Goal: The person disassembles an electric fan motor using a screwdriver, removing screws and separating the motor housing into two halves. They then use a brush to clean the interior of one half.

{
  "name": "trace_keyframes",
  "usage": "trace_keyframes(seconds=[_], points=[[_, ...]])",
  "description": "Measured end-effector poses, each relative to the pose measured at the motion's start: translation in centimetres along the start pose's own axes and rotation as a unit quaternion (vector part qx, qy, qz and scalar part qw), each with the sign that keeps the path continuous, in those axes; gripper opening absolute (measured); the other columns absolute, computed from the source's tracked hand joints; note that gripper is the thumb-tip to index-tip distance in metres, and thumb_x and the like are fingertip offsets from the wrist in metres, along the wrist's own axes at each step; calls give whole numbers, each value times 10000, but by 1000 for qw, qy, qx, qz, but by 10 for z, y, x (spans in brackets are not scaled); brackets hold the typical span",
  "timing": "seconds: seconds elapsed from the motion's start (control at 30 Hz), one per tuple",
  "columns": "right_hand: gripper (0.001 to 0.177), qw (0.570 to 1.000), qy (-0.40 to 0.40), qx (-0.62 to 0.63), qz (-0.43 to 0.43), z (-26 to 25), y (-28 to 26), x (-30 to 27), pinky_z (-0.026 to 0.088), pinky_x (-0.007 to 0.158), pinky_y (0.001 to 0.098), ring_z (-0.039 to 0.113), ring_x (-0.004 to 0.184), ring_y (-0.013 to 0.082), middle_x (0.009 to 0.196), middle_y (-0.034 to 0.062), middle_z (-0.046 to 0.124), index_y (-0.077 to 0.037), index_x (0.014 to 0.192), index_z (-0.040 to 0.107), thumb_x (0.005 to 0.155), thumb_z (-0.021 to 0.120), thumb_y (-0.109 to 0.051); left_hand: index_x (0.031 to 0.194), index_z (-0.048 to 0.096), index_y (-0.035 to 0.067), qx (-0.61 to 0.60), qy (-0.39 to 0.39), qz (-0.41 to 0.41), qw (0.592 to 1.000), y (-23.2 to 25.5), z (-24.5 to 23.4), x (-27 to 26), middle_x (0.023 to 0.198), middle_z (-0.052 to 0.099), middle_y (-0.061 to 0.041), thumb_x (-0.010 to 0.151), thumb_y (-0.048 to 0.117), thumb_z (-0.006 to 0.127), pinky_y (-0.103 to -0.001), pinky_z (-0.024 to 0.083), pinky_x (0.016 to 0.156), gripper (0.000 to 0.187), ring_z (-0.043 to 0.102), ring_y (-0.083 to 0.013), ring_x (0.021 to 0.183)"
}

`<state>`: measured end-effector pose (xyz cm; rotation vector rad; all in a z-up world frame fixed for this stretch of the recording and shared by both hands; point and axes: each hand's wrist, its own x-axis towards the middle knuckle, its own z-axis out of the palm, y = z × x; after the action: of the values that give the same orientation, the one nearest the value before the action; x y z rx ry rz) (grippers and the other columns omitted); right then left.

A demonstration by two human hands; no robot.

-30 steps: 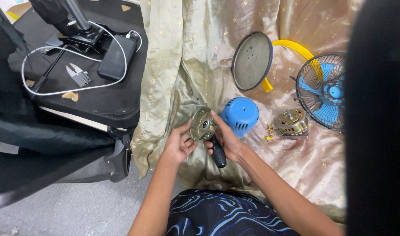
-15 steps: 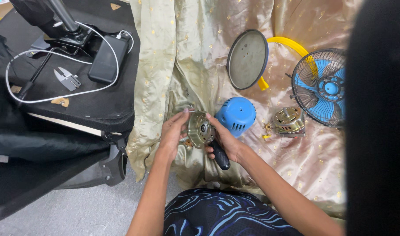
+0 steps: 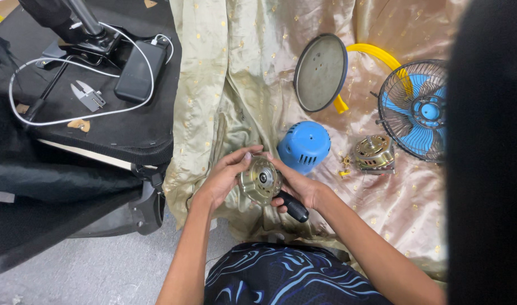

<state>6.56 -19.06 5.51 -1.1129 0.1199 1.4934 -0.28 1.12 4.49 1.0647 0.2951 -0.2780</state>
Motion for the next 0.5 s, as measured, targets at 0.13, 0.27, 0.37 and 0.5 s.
trace_keyframes(seconds=[0.13, 0.27, 0.37, 0.5], points=[[601, 999, 48, -21, -9, 4, 8, -5, 412, 400, 269, 497, 501, 123, 780, 24, 647, -137, 1020, 606, 887, 535, -718, 1352, 666, 111, 75, 57, 20, 995, -9, 6, -3, 1220, 735, -51, 983, 254, 595, -321, 557, 887, 402, 679, -156, 1066], [550, 995, 92, -19, -34, 6, 18, -6, 427, 388, 266, 501, 484, 125, 663, -1, 554, -180, 1007, 565, 884, 562, -715, 1429, 591, 110, 155, 125, 56, 978, -28, 22, -6, 1352, 628, -127, 849, 365, 757, -337, 519, 956, 655, 637, -227, 1170], [562, 992, 114, -7, -54, 6, 16, -6, 451, 390, 271, 508, 473, 134, 596, -8, 489, -169, 972, 527, 890, 573, -724, 1502, 392, 55, 219, 135, 130, 958, -38, 43, -9, 1418, 502, -167, 673, 358, 912, -356, 512, 1004, 1025, 588, -276, 1234], [635, 992, 97, -10, -75, 6, 7, -12, 460, 399, 257, 536, 480, 110, 612, -19, 509, -108, 1004, 568, 902, 537, -734, 1497, 382, -30, 293, 182, 218, 913, -34, 57, -11, 1388, 533, -197, 573, 275, 969, -361, 515, 1024, 1136, 609, -286, 1247]])
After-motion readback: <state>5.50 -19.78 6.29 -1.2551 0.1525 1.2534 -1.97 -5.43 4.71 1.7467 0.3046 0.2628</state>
